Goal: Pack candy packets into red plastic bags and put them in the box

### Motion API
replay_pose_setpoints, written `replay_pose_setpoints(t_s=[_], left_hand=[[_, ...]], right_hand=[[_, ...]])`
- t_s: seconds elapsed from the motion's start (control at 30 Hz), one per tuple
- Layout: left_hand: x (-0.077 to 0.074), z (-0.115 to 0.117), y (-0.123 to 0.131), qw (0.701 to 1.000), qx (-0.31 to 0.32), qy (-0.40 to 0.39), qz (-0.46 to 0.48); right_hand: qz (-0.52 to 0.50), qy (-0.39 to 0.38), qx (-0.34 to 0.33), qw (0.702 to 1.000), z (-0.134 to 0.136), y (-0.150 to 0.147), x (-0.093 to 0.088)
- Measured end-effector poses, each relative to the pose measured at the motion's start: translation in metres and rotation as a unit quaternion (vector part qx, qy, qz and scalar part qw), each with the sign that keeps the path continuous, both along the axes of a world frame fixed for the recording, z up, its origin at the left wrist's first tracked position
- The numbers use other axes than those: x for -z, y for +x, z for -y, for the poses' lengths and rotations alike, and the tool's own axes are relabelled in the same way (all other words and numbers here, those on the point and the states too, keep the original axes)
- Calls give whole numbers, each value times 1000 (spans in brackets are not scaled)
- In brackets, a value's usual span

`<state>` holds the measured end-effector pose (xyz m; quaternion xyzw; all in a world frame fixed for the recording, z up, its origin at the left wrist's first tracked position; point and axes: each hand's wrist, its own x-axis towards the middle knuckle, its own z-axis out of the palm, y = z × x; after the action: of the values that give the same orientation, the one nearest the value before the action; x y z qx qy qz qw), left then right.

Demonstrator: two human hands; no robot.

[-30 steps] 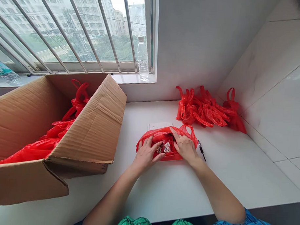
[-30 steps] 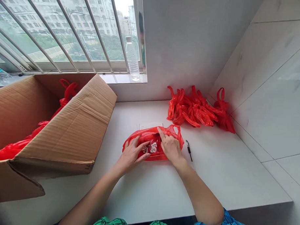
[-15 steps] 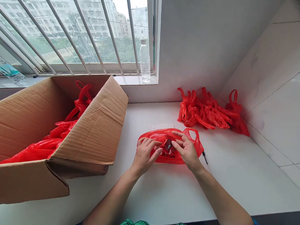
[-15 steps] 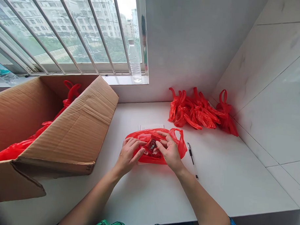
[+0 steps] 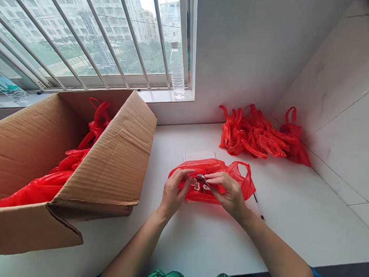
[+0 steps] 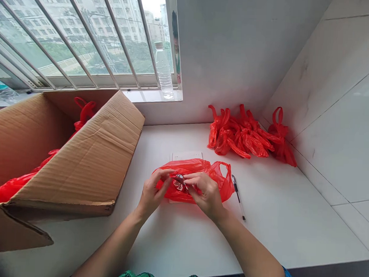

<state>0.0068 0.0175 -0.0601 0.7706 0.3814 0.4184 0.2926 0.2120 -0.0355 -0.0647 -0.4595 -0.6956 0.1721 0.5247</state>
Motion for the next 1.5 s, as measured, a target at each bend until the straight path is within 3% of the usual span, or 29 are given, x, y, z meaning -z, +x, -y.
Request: replay_pose_setpoints(t_s=[0.07, 0.2, 0.4, 0.5, 0.73, 0.9, 1.03, 1.1, 1.17, 1.27, 1.37, 1.5], left_hand=[[0, 2, 1, 998, -10, -51, 27], [0, 4, 3, 989, 50, -121, 65], [1, 3, 5, 988, 38, -121, 88], [0, 1, 4, 991, 46, -111, 52], [1, -3, -2, 989, -9, -47, -141], [3, -3, -4, 983, -24, -26, -181], [4, -4, -4, 983, -28, -22, -179], [4, -4, -5, 984, -31, -23, -176], [2, -4, -5, 985, -25, -28, -166], [-2, -3, -5, 988, 37, -38, -144], [-3, 0, -3, 984, 105, -35, -139], [0, 0, 0, 986, 86, -26, -140]], right_hand=[[75, 58, 33, 995, 1, -1, 4], [155, 122, 51, 979, 3, -4, 7], [141, 155, 9, 978, 1, -10, 4], [129, 126, -27, 983, -1, -9, 4], [153, 18, -58, 986, -1, -2, 1], [334, -102, -153, 925, 14, -19, 5], [398, -163, -158, 889, 22, -34, 12], [355, -182, -180, 899, 21, -35, 11], [245, -216, -210, 922, 18, -31, 6], [73, -273, -186, 941, 12, -21, -5], [6, -311, -122, 943, 7, -13, -9], [-57, -353, -105, 928, 2, -12, -1]])
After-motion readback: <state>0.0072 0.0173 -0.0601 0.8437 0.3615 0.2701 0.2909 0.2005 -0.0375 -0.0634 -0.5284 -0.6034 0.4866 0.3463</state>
